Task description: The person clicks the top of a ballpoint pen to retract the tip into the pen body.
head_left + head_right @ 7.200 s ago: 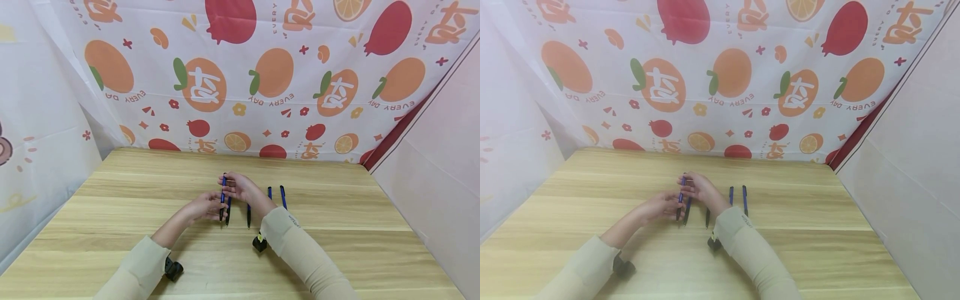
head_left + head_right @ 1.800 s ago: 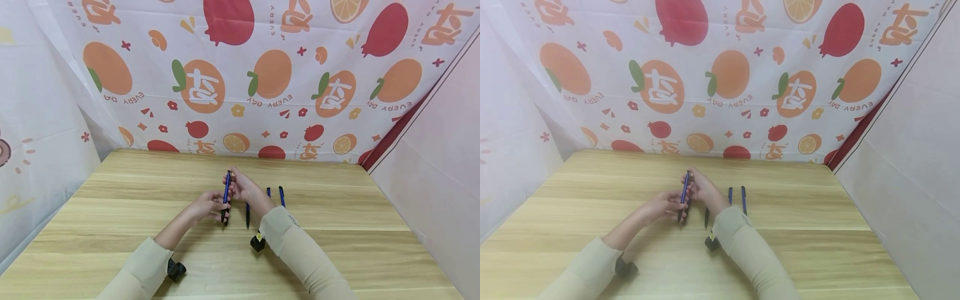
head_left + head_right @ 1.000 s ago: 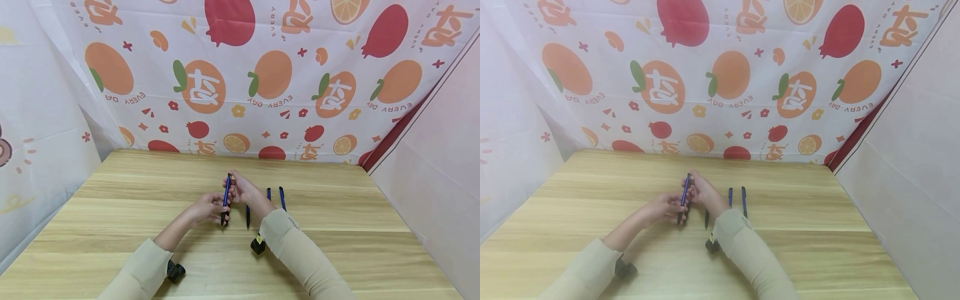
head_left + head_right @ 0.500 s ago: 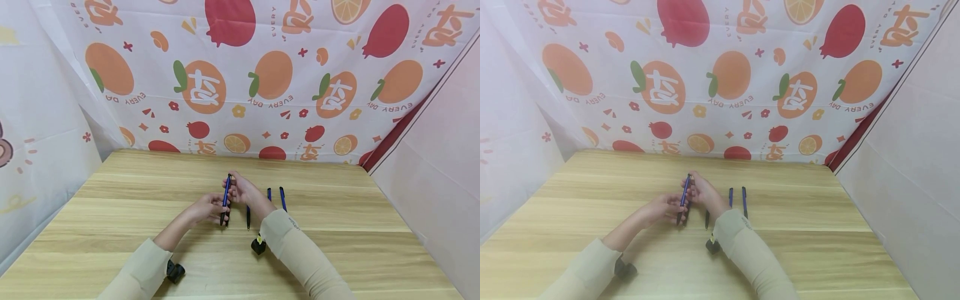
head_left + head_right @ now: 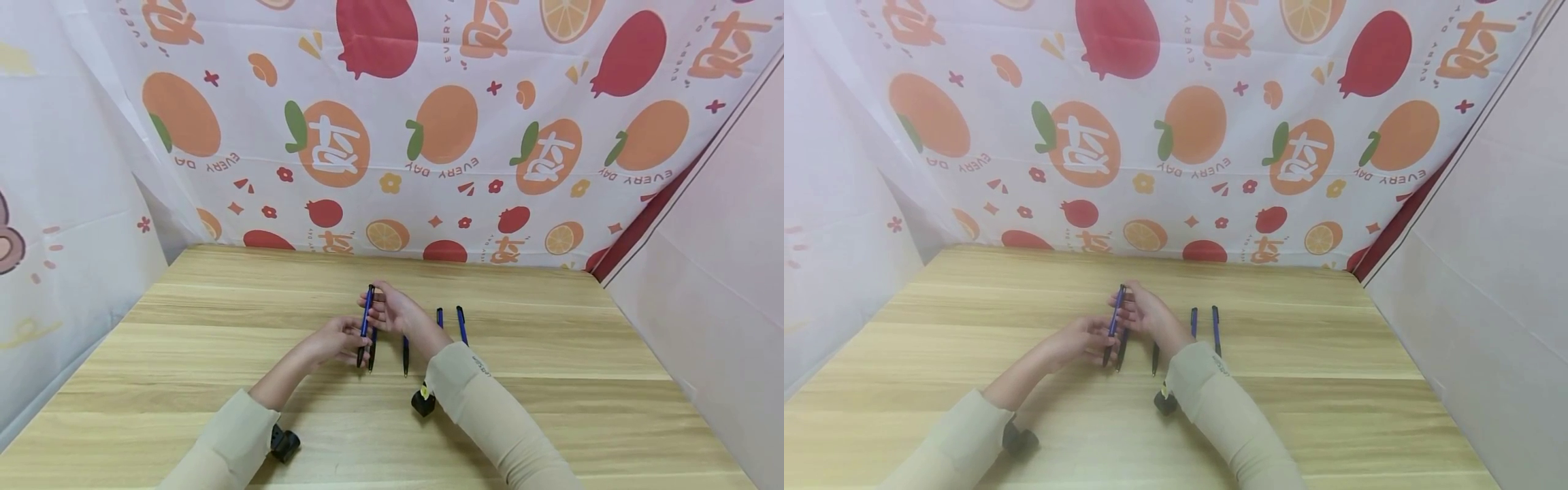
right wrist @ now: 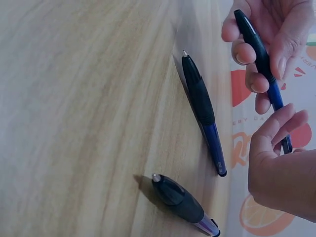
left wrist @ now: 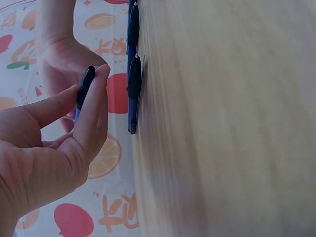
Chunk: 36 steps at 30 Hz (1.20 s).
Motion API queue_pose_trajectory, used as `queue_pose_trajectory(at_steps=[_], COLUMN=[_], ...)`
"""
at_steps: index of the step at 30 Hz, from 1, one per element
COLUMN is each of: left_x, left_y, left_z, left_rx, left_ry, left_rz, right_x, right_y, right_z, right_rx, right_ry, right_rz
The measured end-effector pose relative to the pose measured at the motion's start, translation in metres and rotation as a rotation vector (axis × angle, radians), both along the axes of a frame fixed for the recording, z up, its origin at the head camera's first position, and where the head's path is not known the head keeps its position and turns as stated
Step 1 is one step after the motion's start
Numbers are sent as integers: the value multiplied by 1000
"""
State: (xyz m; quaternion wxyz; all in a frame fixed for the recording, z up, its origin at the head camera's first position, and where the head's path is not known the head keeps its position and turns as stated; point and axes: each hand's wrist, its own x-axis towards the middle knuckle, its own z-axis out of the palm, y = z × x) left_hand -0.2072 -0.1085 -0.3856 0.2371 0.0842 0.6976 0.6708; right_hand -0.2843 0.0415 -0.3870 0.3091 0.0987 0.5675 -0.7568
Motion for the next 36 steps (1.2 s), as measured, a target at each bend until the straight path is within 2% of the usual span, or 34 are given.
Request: queue_pose_trajectory(at_steps=[8,18,23,26,33,36], left_x=[-2,-3,-5,-5,-6,-8], left_y=[-7,-14,-14,-13,-12,-11], left_z=[1,0,-1,-1,5,7], left_rx=[-40,-123,-206,-312,-765,-853], left_ry=[16,-1,-3,40,316,377], left_rz=[34,62,91,104,128,115], right_x=[1,3,3,3,-1,-4], right_y=[-9,-18,-25,-30,-42,-45], right_z=[-2,-3,-5,-5,-7,-9], right_rx=[-5,142,170,184,241,265], right_ry=[74,165,183,177,234,259], right_rz=[25,40,32,15,14,7])
